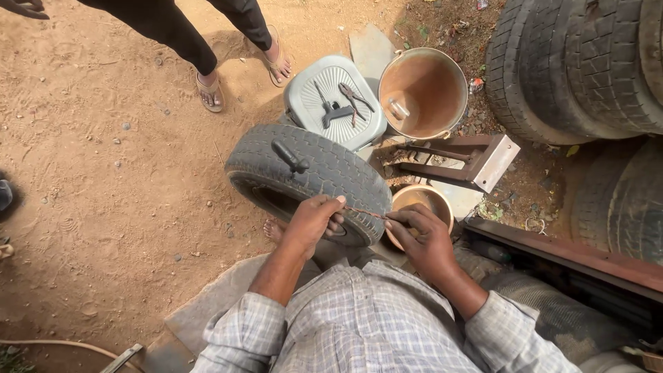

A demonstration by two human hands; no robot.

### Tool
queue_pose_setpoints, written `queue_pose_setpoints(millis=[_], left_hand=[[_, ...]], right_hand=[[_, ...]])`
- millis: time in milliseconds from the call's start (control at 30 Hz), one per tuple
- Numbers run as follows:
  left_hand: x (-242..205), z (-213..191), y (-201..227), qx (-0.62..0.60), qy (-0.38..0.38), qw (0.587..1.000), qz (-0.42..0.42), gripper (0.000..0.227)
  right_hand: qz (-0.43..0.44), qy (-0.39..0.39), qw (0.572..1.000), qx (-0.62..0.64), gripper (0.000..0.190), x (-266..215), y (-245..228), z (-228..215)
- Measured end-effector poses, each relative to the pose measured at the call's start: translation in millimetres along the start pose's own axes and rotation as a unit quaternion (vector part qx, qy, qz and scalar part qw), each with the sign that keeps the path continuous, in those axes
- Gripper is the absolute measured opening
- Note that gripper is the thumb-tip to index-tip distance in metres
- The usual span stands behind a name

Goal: Repairing a puncture in a small tire using a puncture repair kit.

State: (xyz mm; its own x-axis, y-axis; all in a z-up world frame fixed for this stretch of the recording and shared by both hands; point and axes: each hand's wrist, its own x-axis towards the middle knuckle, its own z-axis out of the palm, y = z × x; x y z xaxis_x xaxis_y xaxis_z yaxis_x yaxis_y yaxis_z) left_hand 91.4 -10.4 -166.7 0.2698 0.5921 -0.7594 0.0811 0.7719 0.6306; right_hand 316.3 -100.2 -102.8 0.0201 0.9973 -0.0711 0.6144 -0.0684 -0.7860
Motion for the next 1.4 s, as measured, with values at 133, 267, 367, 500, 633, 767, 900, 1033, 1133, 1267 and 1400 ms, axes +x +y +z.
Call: queue_pose_setpoints(millis=[133,267,367,500,633,767,900,1033,1133,1267,1400], left_hand=[[50,17,0,-0.004,-0.053,0.998,-0.017,0.028],[132,24,-13,0.022,-0.019,0.999,-0.012,0.027],[233,19,-43,0.042,0.092,0.993,0.060,0.030],[321,12,-22,0.245,0.291,0.915,0.137,0.022],[371,7,10,0.304,0.367,0.877,0.052,0.028],[416,2,20,0.397,0.415,0.818,0.013,0.046],[448,-7,4,0.391,0.388,0.833,-0.056,0.051],[447,-6,-2,0.385,0.394,0.834,-0.025,0.031],[399,21,9,0.314,0.398,0.858,0.085,0.039],[310,71,22,0.228,0.279,0.886,0.290,0.026],[170,98,50,0.241,0.067,0.920,0.302,0.035]], right_hand=[[0.116,0.069,0.988,0.080,0.018,4,28,-4],[0.158,0.127,0.978,0.044,0.019,11,53,-2],[0.166,0.130,0.977,0.036,0.021,17,76,9],[0.209,0.115,0.968,0.082,0.020,5,112,34],[0.281,0.125,0.936,0.171,0.020,-20,145,59],[0.284,0.131,0.926,0.213,0.016,-64,177,73],[0.345,0.115,0.866,0.343,0.023,-106,213,83],[0.301,0.112,0.888,0.329,0.027,-104,209,78],[0.268,0.119,0.898,0.328,0.030,-78,187,70],[0.432,0.179,0.789,0.398,0.040,-33,160,49],[0.308,0.239,0.768,0.508,0.030,2,123,14]])
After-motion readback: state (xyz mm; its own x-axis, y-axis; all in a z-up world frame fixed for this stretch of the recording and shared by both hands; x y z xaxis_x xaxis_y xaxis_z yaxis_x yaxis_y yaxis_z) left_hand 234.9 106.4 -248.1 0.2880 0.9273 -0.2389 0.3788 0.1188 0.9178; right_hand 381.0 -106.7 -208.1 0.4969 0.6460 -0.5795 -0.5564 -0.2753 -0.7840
